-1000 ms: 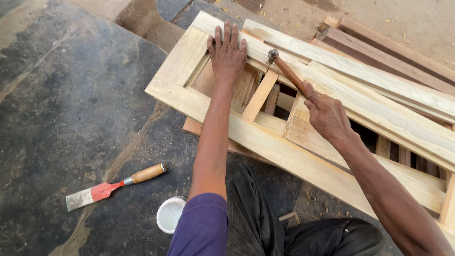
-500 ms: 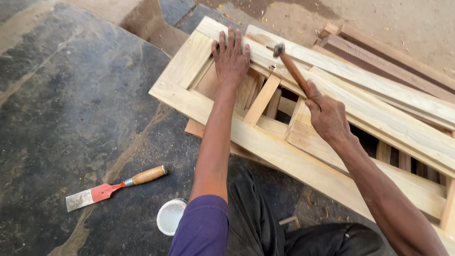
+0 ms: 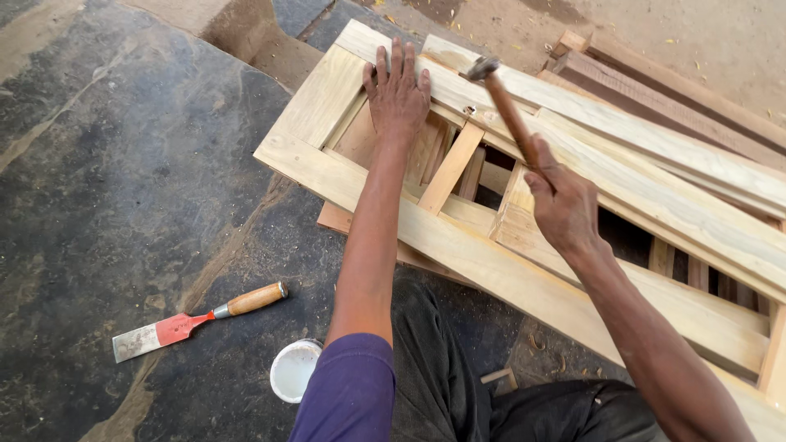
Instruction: The person assembles a wooden frame by applying glue to joints, inserting small wooden pieces, and tapping them into place with a hammer. The person also uses a chisel to adjust fit and applies glue to multiple sections of the frame.
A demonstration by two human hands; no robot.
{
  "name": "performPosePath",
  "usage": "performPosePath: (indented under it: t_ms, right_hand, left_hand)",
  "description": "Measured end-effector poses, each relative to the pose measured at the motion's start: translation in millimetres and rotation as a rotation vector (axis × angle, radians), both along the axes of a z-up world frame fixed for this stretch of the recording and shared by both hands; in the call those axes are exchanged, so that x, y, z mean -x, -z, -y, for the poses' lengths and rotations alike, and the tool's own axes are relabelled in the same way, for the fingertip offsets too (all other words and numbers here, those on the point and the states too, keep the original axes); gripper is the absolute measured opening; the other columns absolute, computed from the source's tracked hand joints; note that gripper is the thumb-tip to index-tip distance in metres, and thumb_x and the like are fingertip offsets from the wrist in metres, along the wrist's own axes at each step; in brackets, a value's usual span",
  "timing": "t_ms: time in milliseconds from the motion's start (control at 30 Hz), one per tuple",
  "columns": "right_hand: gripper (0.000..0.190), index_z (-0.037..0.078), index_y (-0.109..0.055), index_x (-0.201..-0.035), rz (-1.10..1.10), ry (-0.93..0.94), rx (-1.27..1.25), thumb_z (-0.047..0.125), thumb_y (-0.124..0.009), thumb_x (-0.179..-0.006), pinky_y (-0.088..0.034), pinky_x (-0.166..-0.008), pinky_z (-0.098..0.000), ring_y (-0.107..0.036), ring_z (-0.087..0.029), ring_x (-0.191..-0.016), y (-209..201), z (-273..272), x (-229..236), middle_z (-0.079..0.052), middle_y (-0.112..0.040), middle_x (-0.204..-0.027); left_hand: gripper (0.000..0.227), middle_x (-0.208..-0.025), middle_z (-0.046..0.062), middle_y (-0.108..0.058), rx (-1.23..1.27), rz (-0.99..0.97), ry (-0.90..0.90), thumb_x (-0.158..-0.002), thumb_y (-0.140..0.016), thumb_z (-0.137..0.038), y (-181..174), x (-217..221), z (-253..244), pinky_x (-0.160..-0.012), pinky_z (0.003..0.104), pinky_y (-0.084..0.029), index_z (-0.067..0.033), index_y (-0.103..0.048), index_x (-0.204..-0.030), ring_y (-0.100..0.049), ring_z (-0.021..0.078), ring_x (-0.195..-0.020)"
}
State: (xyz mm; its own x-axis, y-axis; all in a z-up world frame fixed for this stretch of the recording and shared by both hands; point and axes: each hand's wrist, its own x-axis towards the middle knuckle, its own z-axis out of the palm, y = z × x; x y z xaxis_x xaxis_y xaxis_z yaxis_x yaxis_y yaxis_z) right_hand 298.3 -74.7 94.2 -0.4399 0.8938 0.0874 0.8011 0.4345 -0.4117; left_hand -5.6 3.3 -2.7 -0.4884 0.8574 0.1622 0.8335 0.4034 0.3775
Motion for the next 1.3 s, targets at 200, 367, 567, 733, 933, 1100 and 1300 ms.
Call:
performPosePath:
  t_ms: [200, 367, 567, 733, 933, 1100, 1300]
  right_hand:
    - [0.07, 0.03, -0.025, -0.168, 0.343, -0.017, 0.091, 0.023, -0.055, -0.105, -0.048, -0.036, -0.036, -0.054, -0.023, -0.045, -3, 1, 8, -0.014, -0.067, -0.074]
    - [0.06, 0.027, -0.042, -0.161, 0.075, -0.135, -0.087, 0.021, -0.06, -0.104, -0.045, -0.047, -0.038, -0.056, -0.021, -0.051, -10, -4, 9, -0.015, -0.067, -0.072]
    - [0.053, 0.027, -0.041, -0.163, -0.011, -0.013, -0.084, 0.018, -0.052, -0.112, -0.051, -0.042, -0.0361, -0.057, -0.022, -0.053, 3, 4, 8, -0.015, -0.068, -0.08]
    - [0.058, 0.023, -0.046, -0.16, 0.05, -0.172, -0.242, 0.019, -0.061, -0.104, -0.05, -0.052, -0.0358, -0.06, -0.021, -0.063, -2, -11, 7, -0.015, -0.071, -0.086]
    - [0.057, 0.016, -0.039, -0.16, -0.147, -0.123, -0.253, 0.021, -0.06, -0.107, -0.054, -0.056, -0.0379, -0.063, -0.02, -0.065, 11, 2, 3, -0.016, -0.07, -0.089]
    - [0.056, 0.026, -0.044, -0.16, 0.114, 0.033, 0.083, 0.024, -0.056, -0.105, -0.051, -0.054, -0.0441, -0.056, -0.022, -0.054, -20, 4, 7, -0.017, -0.068, -0.073]
    - [0.064, 0.012, -0.038, -0.157, -0.32, 0.319, 0.281, 0.023, -0.055, -0.095, -0.048, -0.039, -0.0286, -0.055, -0.011, -0.047, -23, 107, -63, -0.006, -0.066, -0.069]
  left_hand:
    - [0.062, -0.17, -0.001, -0.015, 0.018, -0.018, -0.013, -0.107, -0.022, -0.048, 8, -4, -2, -0.127, 0.047, -0.004, -0.0216, -0.021, -0.163, -0.012, 0.0225, -0.157]
    - [0.062, -0.171, 0.002, -0.017, 0.012, -0.033, -0.004, -0.108, -0.023, -0.047, 5, -1, -1, -0.128, 0.048, -0.006, -0.0197, -0.023, -0.164, -0.014, 0.0242, -0.158]
    - [0.062, -0.17, 0.002, -0.021, -0.057, -0.024, -0.021, -0.108, -0.025, -0.047, 14, 1, -4, -0.128, 0.047, -0.006, -0.0185, -0.024, -0.163, -0.015, 0.0247, -0.157]
    - [0.062, -0.169, 0.001, -0.018, -0.027, -0.022, 0.004, -0.106, -0.026, -0.047, -6, 0, -6, -0.126, 0.047, -0.005, -0.0198, -0.025, -0.162, -0.015, 0.0239, -0.156]
    - [0.062, -0.168, 0.001, -0.019, -0.048, -0.034, -0.011, -0.105, -0.026, -0.046, 13, -4, 1, -0.125, 0.047, -0.007, -0.0194, -0.026, -0.162, -0.017, 0.0233, -0.155]
    - [0.061, -0.168, 0.002, -0.022, -0.1, -0.04, -0.017, -0.106, -0.029, -0.045, -4, 4, -9, -0.126, 0.048, -0.009, -0.0182, -0.028, -0.161, -0.019, 0.0244, -0.155]
    - [0.06, -0.168, 0.003, -0.024, -0.079, -0.008, -0.007, -0.106, -0.033, -0.045, 21, -6, 2, -0.126, 0.049, -0.009, -0.0188, -0.029, -0.161, -0.02, 0.0258, -0.155]
